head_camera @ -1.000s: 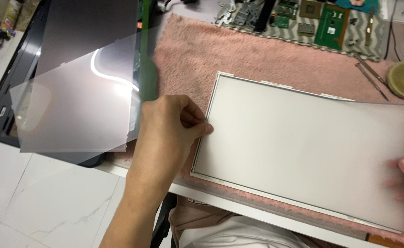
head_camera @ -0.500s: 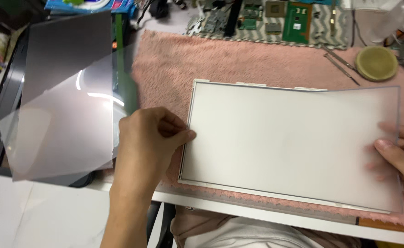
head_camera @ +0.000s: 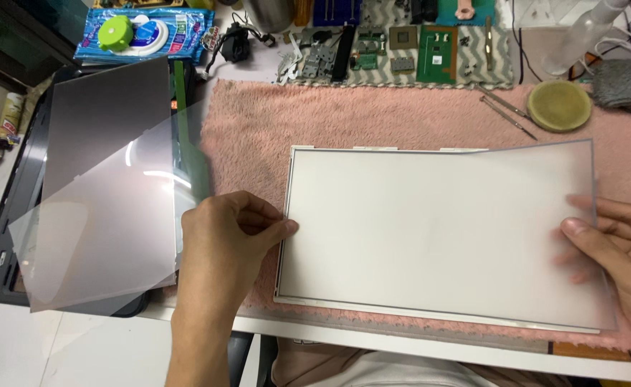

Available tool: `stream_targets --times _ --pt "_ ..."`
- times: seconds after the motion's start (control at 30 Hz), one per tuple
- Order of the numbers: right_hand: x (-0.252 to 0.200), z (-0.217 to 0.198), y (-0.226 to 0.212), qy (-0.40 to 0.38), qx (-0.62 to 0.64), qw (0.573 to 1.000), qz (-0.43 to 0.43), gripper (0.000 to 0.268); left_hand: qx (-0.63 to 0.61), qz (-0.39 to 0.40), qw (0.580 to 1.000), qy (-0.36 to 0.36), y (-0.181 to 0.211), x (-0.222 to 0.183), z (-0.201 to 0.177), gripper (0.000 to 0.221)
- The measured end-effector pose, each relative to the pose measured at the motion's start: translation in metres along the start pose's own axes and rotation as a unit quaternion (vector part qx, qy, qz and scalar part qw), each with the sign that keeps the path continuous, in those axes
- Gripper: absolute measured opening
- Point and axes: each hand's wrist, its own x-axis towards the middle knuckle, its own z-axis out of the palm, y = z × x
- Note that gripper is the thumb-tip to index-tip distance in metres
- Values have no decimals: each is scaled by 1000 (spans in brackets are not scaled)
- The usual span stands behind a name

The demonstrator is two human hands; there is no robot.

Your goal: The person replaces internal layers of a laptop screen panel by hand and cleans the display surface with a sponge and a cloth.

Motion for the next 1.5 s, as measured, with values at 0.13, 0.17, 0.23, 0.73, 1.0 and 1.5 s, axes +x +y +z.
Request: stream_targets --times 0.13,0.17,0.23,0.73,1.0,1.5 --pt "-5 5 -13 4 19 1000 2 49 15 -8 1000 3 6 -4 -2 14" --pt "-9 6 -21 9 21 1000 0 53 35 -24 999 6 11 -8 -3 13" --pt "-13 13 -36 28 20 999 1 50 63 11 998 25 2 -8 2 12" --pt "-15 16 -57 34 37 999 11 51 23 564 824 35 -8 13 103 51" --pt "-12 17 -59 36 85 995 38 69 97 503 856 66 -18 23 107 66" --pt "-9 18 -49 13 138 990 24 59 102 654 746 -69 32 24 137 66"
